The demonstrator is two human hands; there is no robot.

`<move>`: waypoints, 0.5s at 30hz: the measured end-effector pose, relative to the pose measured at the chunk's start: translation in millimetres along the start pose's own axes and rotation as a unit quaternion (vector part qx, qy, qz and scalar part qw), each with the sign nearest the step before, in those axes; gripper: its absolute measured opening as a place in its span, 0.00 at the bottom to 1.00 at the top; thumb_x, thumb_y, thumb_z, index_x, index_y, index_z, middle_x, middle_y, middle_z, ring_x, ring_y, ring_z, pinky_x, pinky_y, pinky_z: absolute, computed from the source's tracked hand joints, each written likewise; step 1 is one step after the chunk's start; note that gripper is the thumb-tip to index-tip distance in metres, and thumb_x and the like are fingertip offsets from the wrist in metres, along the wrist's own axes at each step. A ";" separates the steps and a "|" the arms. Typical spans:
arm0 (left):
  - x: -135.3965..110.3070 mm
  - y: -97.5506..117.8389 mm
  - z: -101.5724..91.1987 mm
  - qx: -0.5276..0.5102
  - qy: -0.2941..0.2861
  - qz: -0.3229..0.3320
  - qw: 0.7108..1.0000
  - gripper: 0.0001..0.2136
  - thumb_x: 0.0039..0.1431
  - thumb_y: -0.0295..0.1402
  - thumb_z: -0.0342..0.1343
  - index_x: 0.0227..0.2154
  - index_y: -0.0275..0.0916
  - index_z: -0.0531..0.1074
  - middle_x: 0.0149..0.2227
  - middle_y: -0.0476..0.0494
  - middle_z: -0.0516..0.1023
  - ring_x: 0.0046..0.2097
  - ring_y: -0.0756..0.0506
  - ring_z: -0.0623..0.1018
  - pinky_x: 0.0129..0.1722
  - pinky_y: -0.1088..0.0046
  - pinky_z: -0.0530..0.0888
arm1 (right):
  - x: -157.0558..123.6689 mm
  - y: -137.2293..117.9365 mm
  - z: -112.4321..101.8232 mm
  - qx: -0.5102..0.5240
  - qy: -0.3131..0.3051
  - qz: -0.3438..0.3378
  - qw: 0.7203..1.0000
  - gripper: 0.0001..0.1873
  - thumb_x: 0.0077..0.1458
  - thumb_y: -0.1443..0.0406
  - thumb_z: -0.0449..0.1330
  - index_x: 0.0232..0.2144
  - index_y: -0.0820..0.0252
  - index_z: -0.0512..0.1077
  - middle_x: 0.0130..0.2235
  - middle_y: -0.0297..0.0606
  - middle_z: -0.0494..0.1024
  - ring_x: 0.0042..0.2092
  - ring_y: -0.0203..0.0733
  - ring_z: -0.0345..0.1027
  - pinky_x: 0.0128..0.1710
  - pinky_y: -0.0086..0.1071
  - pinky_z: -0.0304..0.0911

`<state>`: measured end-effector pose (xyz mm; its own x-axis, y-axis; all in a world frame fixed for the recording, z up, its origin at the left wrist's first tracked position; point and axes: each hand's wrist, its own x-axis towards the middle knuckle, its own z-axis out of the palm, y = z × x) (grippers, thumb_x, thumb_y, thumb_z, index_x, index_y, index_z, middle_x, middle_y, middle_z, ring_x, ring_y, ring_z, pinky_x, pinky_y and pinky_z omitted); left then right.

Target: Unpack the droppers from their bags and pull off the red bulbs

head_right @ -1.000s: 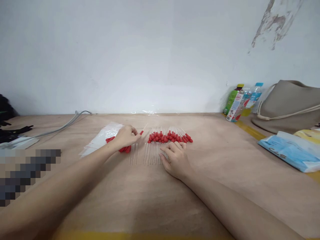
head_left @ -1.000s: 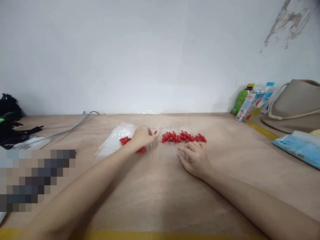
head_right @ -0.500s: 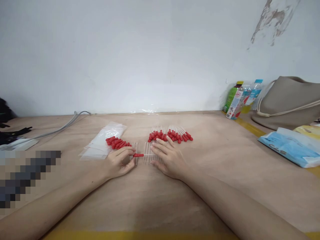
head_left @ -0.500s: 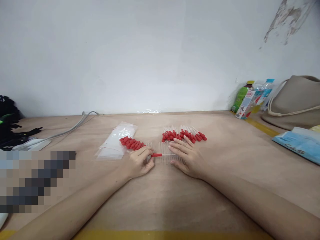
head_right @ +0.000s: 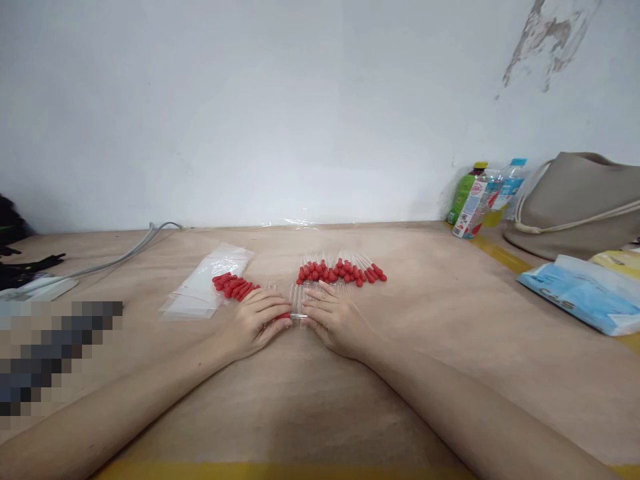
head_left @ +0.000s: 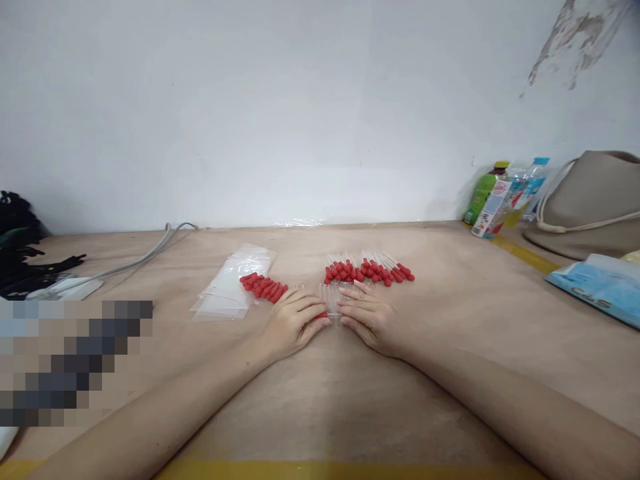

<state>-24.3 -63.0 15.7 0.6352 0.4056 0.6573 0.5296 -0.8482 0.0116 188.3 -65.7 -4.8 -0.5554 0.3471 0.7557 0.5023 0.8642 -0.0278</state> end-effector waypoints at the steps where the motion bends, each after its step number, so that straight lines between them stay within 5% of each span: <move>1: 0.4 0.0 0.8 -0.004 0.001 0.004 1.000 0.06 0.56 0.34 0.52 0.34 0.39 0.71 0.35 0.45 0.77 0.40 0.46 0.74 0.42 0.66 0.69 | -0.4 0.4 1.0 0.003 0.002 0.001 1.000 0.11 0.56 0.67 0.52 0.40 0.60 0.71 0.42 0.40 0.76 0.51 0.43 0.64 0.54 0.45 0.56; 8: 0.6 2.4 2.1 -0.008 -0.009 0.013 1.000 0.08 0.57 0.34 0.51 0.36 0.39 0.71 0.37 0.45 0.77 0.42 0.47 0.73 0.44 0.67 0.67 | -4.4 1.2 9.9 0.058 -0.020 0.011 0.998 0.14 0.57 0.66 0.50 0.46 0.59 0.67 0.45 0.40 0.74 0.50 0.39 0.65 0.54 0.41 0.58; 15: 0.2 4.2 -0.1 0.005 -0.060 0.040 0.997 0.07 0.59 0.31 0.47 0.35 0.38 0.70 0.38 0.45 0.77 0.46 0.47 0.72 0.50 0.65 0.63 | -3.8 -2.7 7.3 0.061 -0.006 -0.035 0.998 0.11 0.56 0.70 0.50 0.41 0.61 0.68 0.40 0.40 0.76 0.47 0.37 0.67 0.53 0.35 0.60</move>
<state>-22.0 -66.5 16.0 0.7385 0.3743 0.5608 0.4786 -0.8769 -0.0449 184.2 -66.6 -12.3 -0.5946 0.2889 0.7503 0.3785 0.9239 -0.0557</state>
